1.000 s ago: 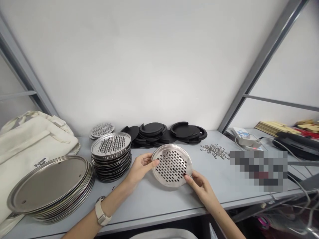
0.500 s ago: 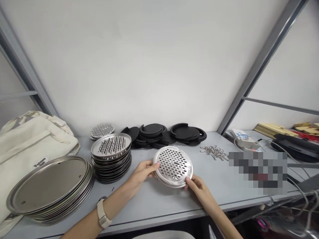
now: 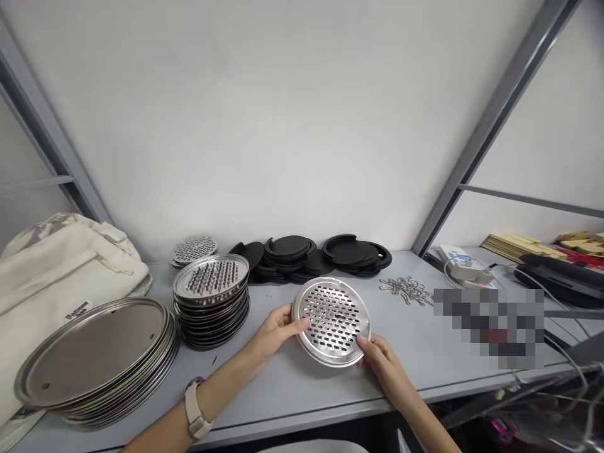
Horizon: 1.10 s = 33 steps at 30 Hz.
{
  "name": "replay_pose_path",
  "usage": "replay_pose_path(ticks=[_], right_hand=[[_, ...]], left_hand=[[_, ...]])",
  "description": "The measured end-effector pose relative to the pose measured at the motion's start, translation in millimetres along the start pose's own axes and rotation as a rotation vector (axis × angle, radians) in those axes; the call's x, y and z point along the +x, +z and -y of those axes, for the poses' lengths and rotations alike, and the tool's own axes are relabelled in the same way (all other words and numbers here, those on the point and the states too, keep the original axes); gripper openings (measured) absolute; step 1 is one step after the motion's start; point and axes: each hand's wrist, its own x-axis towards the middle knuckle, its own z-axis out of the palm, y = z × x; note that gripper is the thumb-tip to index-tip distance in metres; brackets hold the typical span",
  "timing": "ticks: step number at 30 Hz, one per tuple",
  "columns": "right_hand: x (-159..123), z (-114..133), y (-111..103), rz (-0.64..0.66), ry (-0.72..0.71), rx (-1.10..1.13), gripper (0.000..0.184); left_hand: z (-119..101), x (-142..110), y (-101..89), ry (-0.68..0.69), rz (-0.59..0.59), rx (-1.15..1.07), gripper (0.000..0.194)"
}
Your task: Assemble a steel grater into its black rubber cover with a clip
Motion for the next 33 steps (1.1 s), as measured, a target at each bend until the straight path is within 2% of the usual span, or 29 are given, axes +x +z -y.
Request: replay_pose_path(ticks=[7, 12, 15, 21, 24, 29, 33], right_hand=[[-2, 8, 1, 0.008, -0.001, -0.084, 0.050], [-7, 12, 5, 0.042, -0.065, -0.257, 0.045], [-10, 11, 8, 0.036, -0.139, -0.349, 0.038], [-8, 10, 5, 0.037, -0.278, -0.400, 0.025], [-3, 18, 3, -0.040, -0.317, -0.380, 0.023], [2, 34, 4, -0.058, -0.282, -0.347, 0.032], [4, 39, 10, -0.067, -0.182, -0.244, 0.038]], left_hand=[[-3, -2, 3.2, 0.047, 0.027, 0.058, 0.031], [0, 1, 3.8, 0.185, -0.134, 0.124, 0.034], [1, 2, 0.6, 0.240, -0.183, 0.197, 0.032], [-3, -2, -1.5, 0.301, -0.166, 0.262, 0.031], [-4, -3, 0.2, 0.309, -0.132, 0.282, 0.029], [-1, -1, 1.3, 0.298, -0.095, 0.272, 0.027], [2, 2, 0.6, 0.289, -0.111, 0.282, 0.029]])
